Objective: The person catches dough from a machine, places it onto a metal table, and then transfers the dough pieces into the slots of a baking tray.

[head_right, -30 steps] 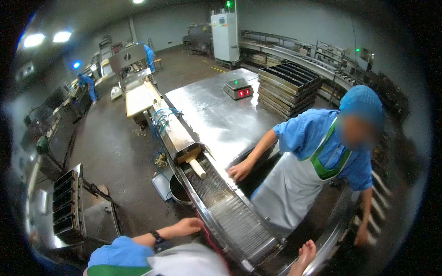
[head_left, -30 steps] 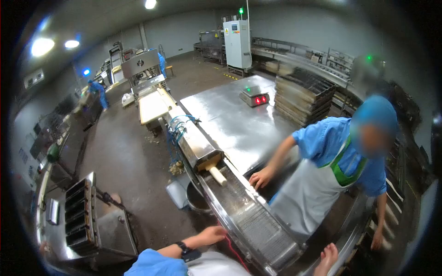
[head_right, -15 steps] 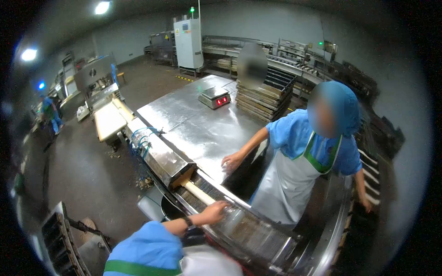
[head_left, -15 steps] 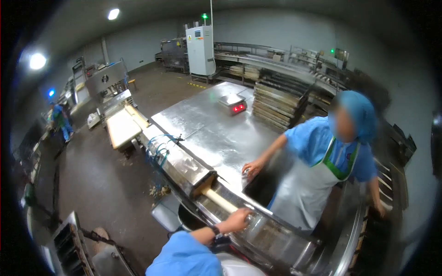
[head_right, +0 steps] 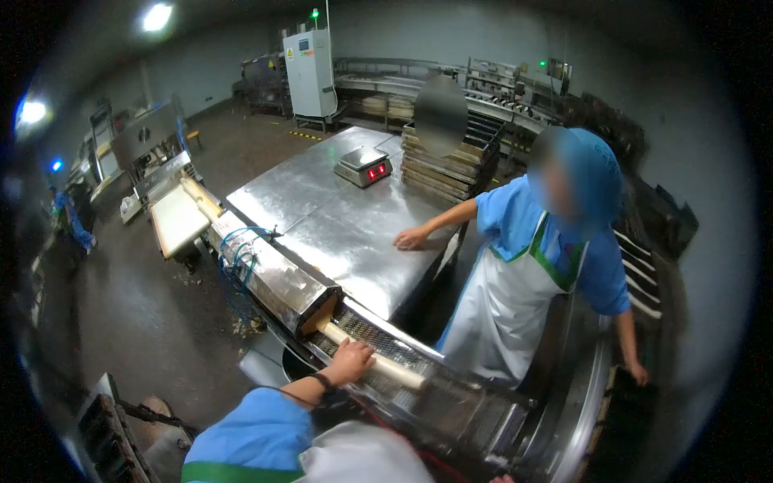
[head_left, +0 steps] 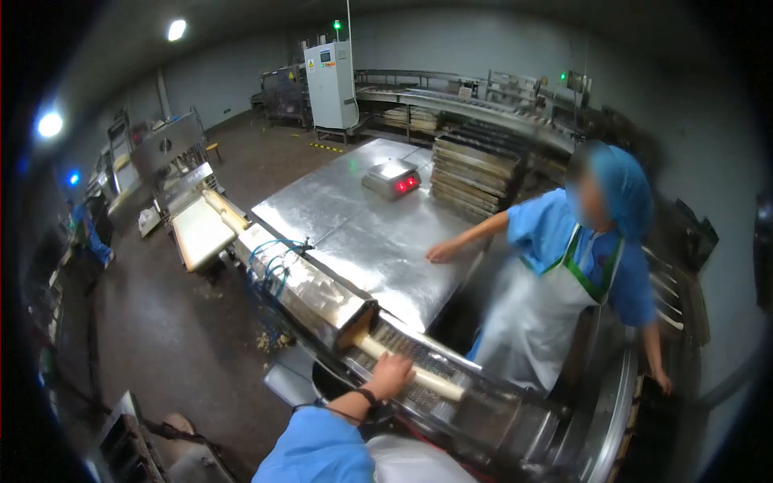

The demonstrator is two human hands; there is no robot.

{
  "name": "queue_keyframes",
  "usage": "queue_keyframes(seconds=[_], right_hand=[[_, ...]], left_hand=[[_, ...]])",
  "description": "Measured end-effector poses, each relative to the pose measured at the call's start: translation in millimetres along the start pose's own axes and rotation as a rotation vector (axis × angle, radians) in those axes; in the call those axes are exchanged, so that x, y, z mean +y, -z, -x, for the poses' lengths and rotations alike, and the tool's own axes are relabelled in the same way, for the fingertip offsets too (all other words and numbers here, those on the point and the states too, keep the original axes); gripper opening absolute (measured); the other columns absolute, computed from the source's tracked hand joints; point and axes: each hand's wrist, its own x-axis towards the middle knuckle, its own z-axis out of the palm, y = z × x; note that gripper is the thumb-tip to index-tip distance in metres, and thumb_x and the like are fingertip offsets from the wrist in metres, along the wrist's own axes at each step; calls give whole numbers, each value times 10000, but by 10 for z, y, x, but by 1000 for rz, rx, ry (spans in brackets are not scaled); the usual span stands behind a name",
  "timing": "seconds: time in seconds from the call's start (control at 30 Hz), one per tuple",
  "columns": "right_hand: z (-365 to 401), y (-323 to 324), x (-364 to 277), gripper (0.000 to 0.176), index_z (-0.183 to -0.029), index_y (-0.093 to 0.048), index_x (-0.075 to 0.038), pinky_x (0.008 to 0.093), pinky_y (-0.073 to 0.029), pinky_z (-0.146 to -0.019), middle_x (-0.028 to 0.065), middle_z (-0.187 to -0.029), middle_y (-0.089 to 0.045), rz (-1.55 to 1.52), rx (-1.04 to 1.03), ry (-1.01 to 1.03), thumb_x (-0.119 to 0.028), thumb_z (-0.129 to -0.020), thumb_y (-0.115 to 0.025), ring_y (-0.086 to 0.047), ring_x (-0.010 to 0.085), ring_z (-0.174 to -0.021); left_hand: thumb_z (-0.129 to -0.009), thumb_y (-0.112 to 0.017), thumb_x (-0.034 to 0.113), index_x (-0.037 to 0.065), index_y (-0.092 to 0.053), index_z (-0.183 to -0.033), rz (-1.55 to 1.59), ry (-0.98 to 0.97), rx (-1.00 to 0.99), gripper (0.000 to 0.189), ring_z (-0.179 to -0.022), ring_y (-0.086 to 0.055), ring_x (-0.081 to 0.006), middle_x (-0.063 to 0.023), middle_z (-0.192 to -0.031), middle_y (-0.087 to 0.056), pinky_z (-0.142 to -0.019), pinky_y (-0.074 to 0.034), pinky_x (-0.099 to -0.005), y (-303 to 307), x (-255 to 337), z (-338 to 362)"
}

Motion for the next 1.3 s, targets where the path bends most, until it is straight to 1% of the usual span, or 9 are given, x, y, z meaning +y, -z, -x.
queue_keyframes(seconds=[0.17,0.23,0.33,0.47,0.7,1.0,1.1,1.2,1.3], right_hand=[[-450,20,15,407,-1246,-527,22,421,-430,-972,192,-1156,-593,-61,-202,144,-176,-895,-593,-550,317,-1101],[-959,179,271,243,-1059,-585,-92,245,-453,-611,29,-840,-598,55,-57,20,-69,-817,-589,-567,125,-725],[-657,75,174,233,-1043,-580,-88,269,-468,-584,47,-820,-613,11,-25,60,-95,-811,-601,-585,144,-689],[-591,336,262,196,-1035,-565,-89,281,-502,-661,61,-880,-627,26,-61,33,-131,-844,-583,-615,164,-788],[-588,617,412,193,-1043,-566,-72,294,-525,-687,82,-916,-637,-15,-7,47,-113,-855,-576,-627,169,-827],[-437,745,498,222,-1077,-568,-50,304,-535,-706,103,-916,-644,-117,16,46,-118,-866,-588,-641,197,-807],[-322,678,400,219,-1073,-575,-43,308,-537,-714,120,-945,-648,-92,-12,43,-143,-878,-583,-643,202,-820],[-371,613,404,229,-1074,-588,-38,317,-540,-725,132,-954,-653,-124,-115,47,-177,-891,-580,-646,203,-831],[-249,489,408,270,-1100,-596,-26,302,-533,-756,121,-951,-661,-78,-132,8,-201,-896,-584,-646,189,-862]], left_hand=[[-902,-528,298,67,-634,-1027,211,-137,-226,283,-893,-570,-337,-140,-921,-612,-841,-431,-458,-250,470,-40],[-884,-563,284,58,-625,-1056,236,-200,-269,290,-878,-564,-346,-147,-922,-610,-795,-448,-440,-277,716,8],[-845,-621,241,42,-594,-1137,362,-356,-225,355,-858,-557,-346,-158,-936,-609,-771,-451,-446,-116,1113,60],[-784,-663,141,51,-569,-1198,470,-498,-379,434,-981,-569,-354,-163,-1056,-621,-843,-460,-437,59,1131,118],[-728,-676,64,54,-576,-1199,292,-278,-329,482,-1029,-570,-370,-182,-1158,-603,-897,-467,-425,304,523,210],[-710,-720,195,48,-623,-1054,24,-350,-242,386,-936,-583,-367,-151,-1042,-632,-792,-474,-430,295,465,163],[-756,-694,257,48,-635,-1023,-32,-306,-391,344,-873,-598,-371,-174,-975,-643,-759,-477,-440,319,809,58],[-822,-644,357,43,-634,-1068,172,51,-710,399,-799,-622,-378,-220,-904,-650,-722,-484,-460,-42,779,4],[-825,-641,334,26,-628,-1103,445,-105,-848,415,-780,-640,-317,-178,-906,-673,-717,-490,-417,-325,779,-101]])
